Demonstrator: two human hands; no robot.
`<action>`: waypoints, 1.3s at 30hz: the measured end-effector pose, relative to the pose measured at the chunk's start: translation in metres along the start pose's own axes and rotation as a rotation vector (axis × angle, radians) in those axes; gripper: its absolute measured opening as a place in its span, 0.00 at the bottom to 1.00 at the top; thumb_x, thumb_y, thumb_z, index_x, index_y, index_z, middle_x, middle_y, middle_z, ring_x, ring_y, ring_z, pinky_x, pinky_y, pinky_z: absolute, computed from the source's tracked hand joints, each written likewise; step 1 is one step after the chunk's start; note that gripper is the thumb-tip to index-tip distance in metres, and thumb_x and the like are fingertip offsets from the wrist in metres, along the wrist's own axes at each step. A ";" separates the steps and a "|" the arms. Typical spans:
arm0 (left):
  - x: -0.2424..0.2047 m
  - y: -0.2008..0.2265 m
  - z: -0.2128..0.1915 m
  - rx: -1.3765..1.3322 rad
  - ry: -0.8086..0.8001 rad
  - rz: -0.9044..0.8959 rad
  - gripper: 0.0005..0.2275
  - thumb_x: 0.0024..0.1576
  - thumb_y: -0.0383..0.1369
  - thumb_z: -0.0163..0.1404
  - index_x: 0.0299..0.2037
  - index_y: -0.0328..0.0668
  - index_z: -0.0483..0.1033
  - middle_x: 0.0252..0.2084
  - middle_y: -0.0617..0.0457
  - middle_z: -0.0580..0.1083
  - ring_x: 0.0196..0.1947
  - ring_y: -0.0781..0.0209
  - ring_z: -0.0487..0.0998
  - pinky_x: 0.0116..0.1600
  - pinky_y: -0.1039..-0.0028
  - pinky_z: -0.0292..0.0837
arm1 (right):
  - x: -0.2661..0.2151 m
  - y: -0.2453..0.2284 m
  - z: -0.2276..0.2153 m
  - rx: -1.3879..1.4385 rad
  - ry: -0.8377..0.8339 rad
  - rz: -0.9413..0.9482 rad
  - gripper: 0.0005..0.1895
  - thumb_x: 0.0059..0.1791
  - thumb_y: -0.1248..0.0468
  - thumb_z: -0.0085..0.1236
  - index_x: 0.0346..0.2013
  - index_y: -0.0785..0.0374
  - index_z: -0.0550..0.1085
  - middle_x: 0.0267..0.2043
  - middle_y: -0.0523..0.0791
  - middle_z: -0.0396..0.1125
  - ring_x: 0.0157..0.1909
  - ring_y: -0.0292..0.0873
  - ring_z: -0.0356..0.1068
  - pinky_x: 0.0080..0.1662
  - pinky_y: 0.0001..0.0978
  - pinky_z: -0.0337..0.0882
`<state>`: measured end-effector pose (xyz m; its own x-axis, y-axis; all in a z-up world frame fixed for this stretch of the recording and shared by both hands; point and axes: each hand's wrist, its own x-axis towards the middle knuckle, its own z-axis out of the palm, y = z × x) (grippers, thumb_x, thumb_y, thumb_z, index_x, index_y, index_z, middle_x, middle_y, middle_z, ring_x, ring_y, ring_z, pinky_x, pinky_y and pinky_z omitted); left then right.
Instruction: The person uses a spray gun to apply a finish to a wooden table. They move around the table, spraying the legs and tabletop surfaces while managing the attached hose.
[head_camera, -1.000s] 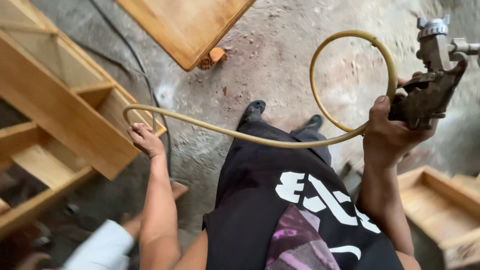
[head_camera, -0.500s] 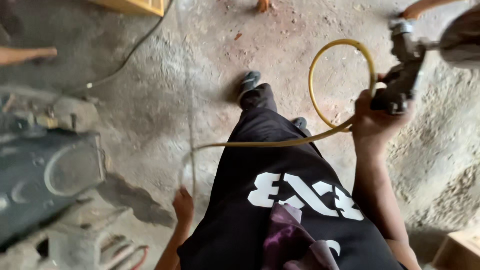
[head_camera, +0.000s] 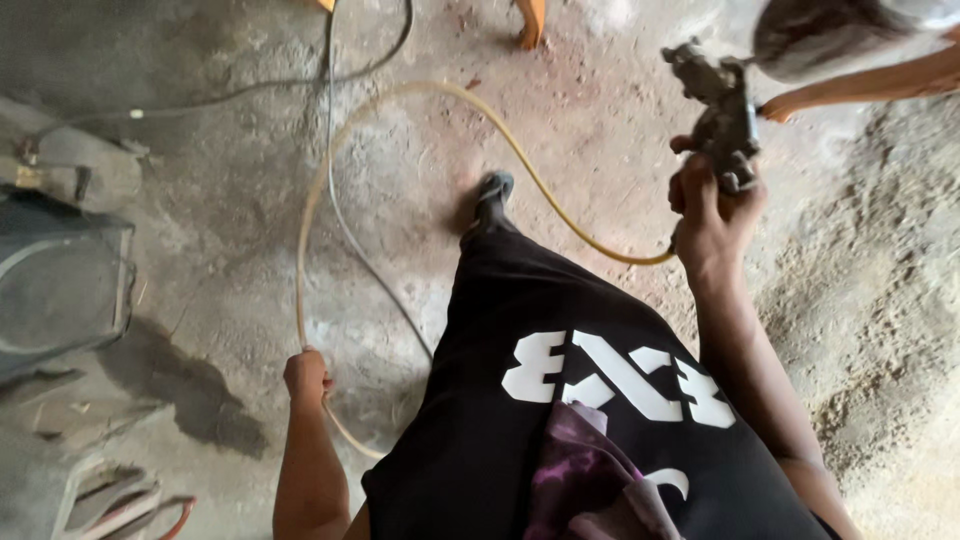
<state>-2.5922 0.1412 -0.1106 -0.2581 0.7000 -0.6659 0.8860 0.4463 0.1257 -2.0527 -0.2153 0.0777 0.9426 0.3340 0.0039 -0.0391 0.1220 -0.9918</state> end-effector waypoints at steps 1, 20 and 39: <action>0.009 0.017 0.008 0.043 -0.026 0.049 0.22 0.65 0.39 0.43 0.35 0.19 0.78 0.30 0.31 0.79 0.23 0.40 0.81 0.29 0.57 0.78 | 0.001 -0.007 0.002 -0.018 -0.037 -0.064 0.16 0.64 0.63 0.51 0.63 0.70 0.66 0.54 0.51 0.74 0.27 0.30 0.62 0.29 0.22 0.63; -0.125 0.412 0.160 -0.774 -1.422 0.731 0.15 0.58 0.31 0.60 0.53 0.38 0.73 0.51 0.46 0.76 0.53 0.55 0.79 0.66 0.62 0.73 | 0.082 -0.048 0.157 -0.279 0.014 -0.123 0.30 0.62 0.43 0.45 0.62 0.68 0.69 0.48 0.48 0.75 0.22 0.28 0.62 0.24 0.20 0.60; -0.225 0.397 0.200 -1.121 -1.923 0.164 0.07 0.70 0.29 0.55 0.52 0.32 0.76 0.45 0.49 0.78 0.44 0.61 0.79 0.52 0.69 0.75 | 0.087 -0.017 0.227 -0.266 0.011 0.028 0.35 0.62 0.39 0.42 0.57 0.72 0.71 0.28 0.37 0.57 0.27 0.28 0.52 0.30 0.23 0.53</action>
<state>-2.1055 0.0498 -0.0580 0.9627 -0.1530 -0.2233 0.1601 0.9870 0.0140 -2.0455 0.0240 0.1240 0.9460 0.3234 -0.0237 0.0222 -0.1375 -0.9903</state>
